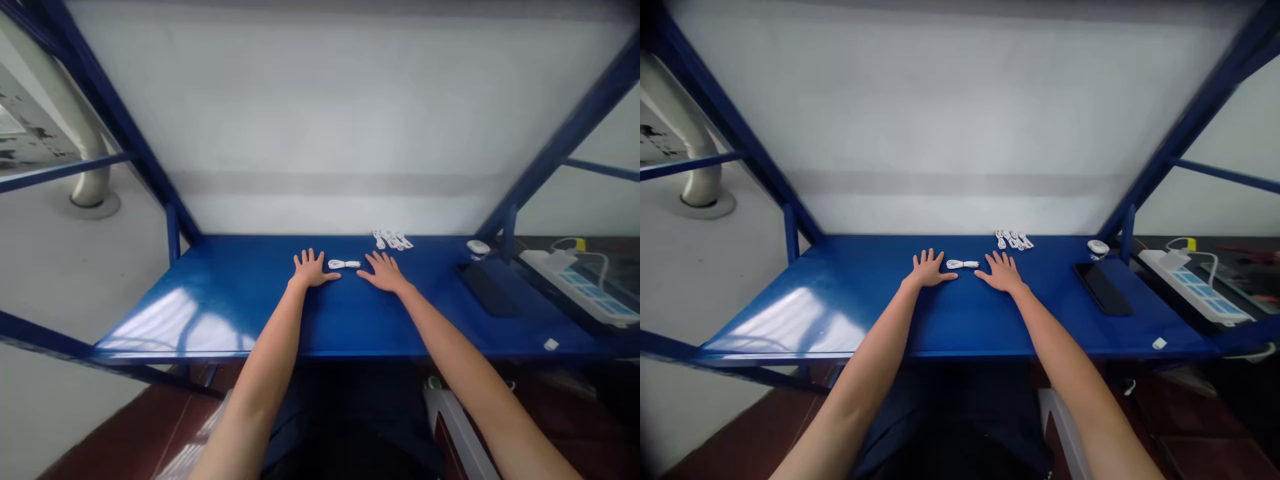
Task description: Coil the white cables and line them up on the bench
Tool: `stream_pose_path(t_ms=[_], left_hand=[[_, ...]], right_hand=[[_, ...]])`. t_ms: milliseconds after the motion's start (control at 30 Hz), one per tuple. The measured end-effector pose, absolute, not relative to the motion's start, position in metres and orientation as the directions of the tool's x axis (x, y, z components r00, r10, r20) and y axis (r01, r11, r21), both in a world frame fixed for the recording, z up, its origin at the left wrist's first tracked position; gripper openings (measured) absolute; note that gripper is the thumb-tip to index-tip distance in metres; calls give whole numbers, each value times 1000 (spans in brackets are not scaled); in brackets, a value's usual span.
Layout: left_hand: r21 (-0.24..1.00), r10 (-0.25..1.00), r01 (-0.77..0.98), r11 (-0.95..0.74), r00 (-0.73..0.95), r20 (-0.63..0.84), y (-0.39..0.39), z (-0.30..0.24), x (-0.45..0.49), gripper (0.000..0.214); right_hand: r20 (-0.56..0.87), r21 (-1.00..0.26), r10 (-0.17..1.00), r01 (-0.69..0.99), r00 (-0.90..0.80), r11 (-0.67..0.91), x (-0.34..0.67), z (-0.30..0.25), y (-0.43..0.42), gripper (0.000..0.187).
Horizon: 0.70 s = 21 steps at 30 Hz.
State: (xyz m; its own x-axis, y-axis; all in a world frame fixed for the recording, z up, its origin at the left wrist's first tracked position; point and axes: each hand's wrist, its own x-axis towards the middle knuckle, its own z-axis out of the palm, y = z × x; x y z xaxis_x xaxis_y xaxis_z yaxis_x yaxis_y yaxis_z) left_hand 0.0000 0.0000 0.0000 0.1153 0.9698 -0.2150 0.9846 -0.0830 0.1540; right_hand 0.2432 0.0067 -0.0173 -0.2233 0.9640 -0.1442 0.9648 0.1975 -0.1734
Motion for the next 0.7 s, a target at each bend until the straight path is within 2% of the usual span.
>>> stream_pose_path(t_ms=[467,600,700], left_hand=[[173,970,981,-87,123,-208,-1,0,2,112],[257,968,955,-149,194,-161,-6,-2,15,99],[303,954,925,-229,275,-118,-8,-6,24,74]], right_hand=[[-131,-204,965,959,-228,199,244,-19,8,100],[-126,-198,965,959,-230,202,244,-19,8,99],[-127,-205,965,958,-230,201,243,-19,7,95]])
